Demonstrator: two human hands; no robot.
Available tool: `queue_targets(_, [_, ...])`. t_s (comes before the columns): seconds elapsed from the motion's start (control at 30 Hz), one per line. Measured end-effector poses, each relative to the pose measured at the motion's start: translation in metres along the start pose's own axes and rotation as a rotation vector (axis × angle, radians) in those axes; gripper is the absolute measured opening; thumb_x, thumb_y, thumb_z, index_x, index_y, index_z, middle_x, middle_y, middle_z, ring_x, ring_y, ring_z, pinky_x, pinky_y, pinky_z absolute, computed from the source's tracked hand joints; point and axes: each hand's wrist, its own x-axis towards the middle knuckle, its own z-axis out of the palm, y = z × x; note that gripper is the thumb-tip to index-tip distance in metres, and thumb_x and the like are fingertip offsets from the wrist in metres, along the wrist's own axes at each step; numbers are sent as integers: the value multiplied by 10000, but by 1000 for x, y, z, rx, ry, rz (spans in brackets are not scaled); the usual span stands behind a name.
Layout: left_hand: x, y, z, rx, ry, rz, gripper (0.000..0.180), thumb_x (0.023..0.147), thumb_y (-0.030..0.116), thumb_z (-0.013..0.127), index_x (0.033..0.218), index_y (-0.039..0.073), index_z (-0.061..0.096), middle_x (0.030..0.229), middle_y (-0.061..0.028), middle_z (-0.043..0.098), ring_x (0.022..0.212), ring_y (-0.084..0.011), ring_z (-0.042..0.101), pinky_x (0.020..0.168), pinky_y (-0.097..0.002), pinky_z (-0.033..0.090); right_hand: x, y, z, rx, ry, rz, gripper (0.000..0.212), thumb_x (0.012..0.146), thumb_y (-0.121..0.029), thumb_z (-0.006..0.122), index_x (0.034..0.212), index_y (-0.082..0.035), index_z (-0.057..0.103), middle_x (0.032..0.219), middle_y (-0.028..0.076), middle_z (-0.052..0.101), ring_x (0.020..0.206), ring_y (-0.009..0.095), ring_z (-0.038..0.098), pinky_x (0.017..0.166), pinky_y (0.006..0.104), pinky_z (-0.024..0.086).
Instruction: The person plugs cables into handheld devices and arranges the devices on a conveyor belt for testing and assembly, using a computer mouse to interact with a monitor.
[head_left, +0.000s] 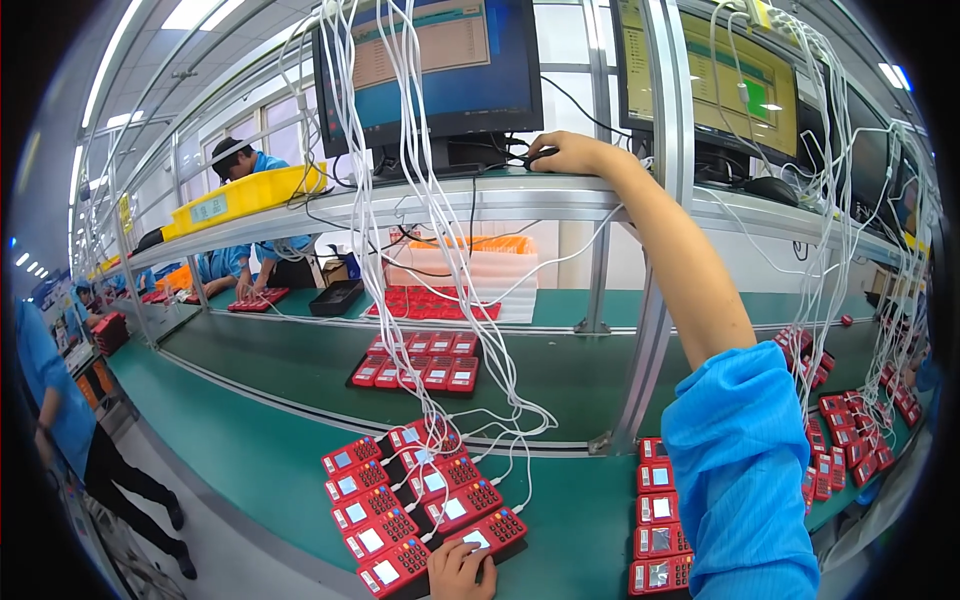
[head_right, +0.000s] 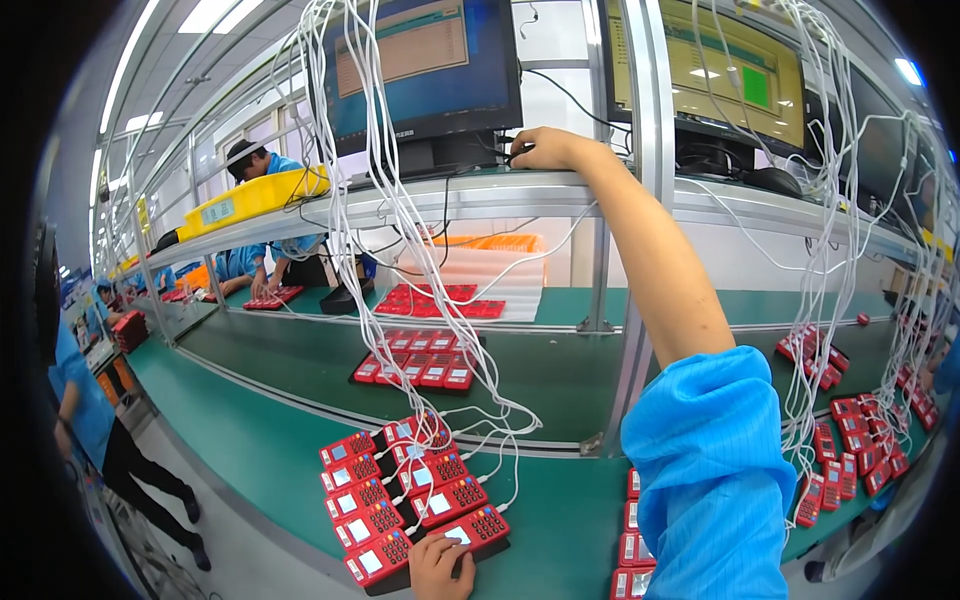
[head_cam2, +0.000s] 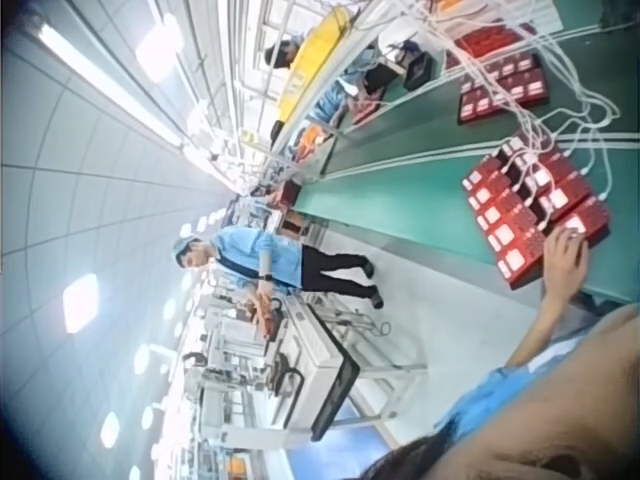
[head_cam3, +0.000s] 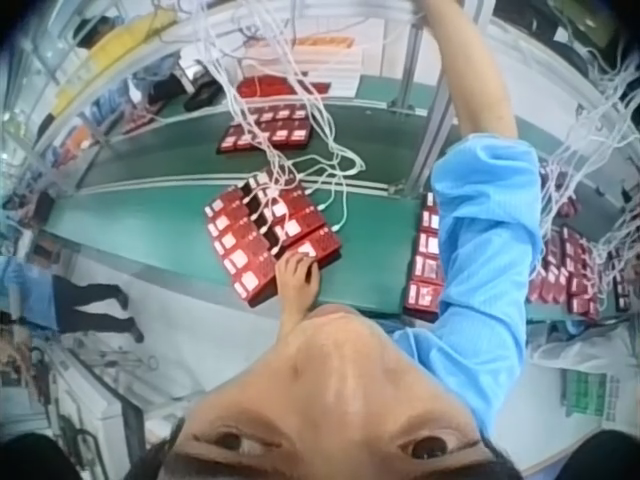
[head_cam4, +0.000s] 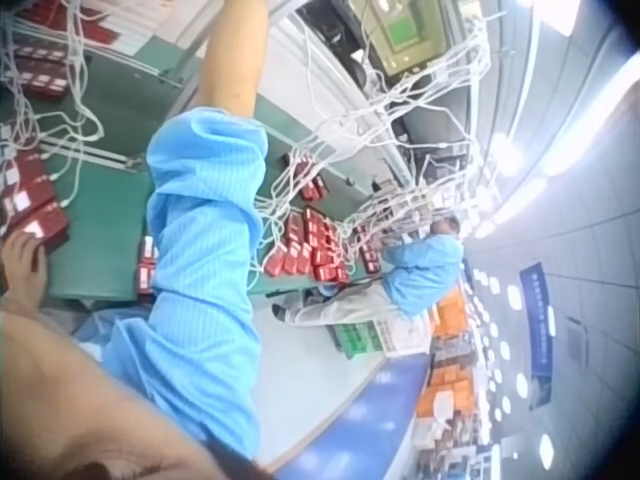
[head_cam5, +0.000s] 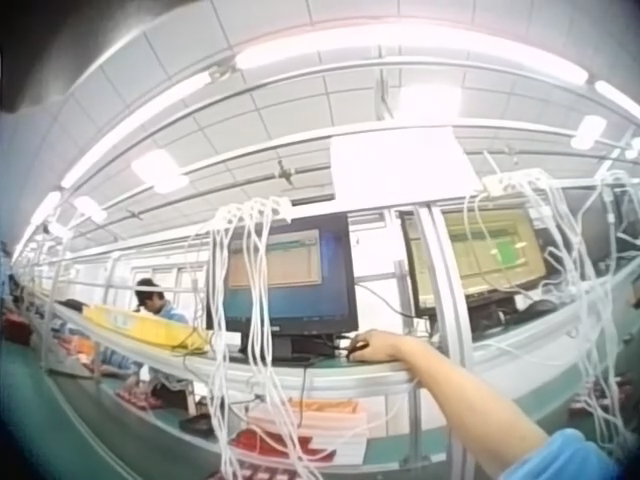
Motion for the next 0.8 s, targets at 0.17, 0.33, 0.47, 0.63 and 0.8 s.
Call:
queue_targets(0.17, [-1,0,-1,-1,-2,-13,152,769,75,689,914,71,646,981,-83,612,1045,-307,550,906,-428,426,2,-5,2,18,-5,22,470,841,-375,632,1231,-113,616,1242,163,609,1173,305,554,1029,369,399])
queue_targets(0.33, [0,0,-1,4,4,-17,150,769,73,687,913,71,644,978,-81,614,1046,-308,550,904,-429,426,-3,-2,1,-10,17,-20,454,838,-376,635,1211,-118,627,1234,162,614,1165,305,557,1021,365,405])
queue_targets(0.47, [1,0,-3,-6,4,-10,145,768,73,689,905,70,643,980,-81,615,1043,-309,553,902,-429,429,0,-5,0,-18,12,-12,449,840,-381,636,1215,-134,620,1243,165,604,1173,311,549,1023,375,399])
queue_targets(0.63, [0,-1,-2,-6,11,-12,145,767,71,691,904,68,644,976,-83,616,1040,-308,556,898,-430,432,-3,-7,0,-16,12,-10,434,840,-375,639,1198,-131,628,1237,168,606,1172,311,549,1020,377,401])
queue_targets(0.8, [1,0,-3,-4,-5,-5,150,769,73,691,913,71,648,980,-85,616,1044,-310,554,897,-431,432,-3,-3,0,-12,25,0,428,841,-364,637,1199,-129,631,1218,160,620,1159,304,561,1015,371,405])
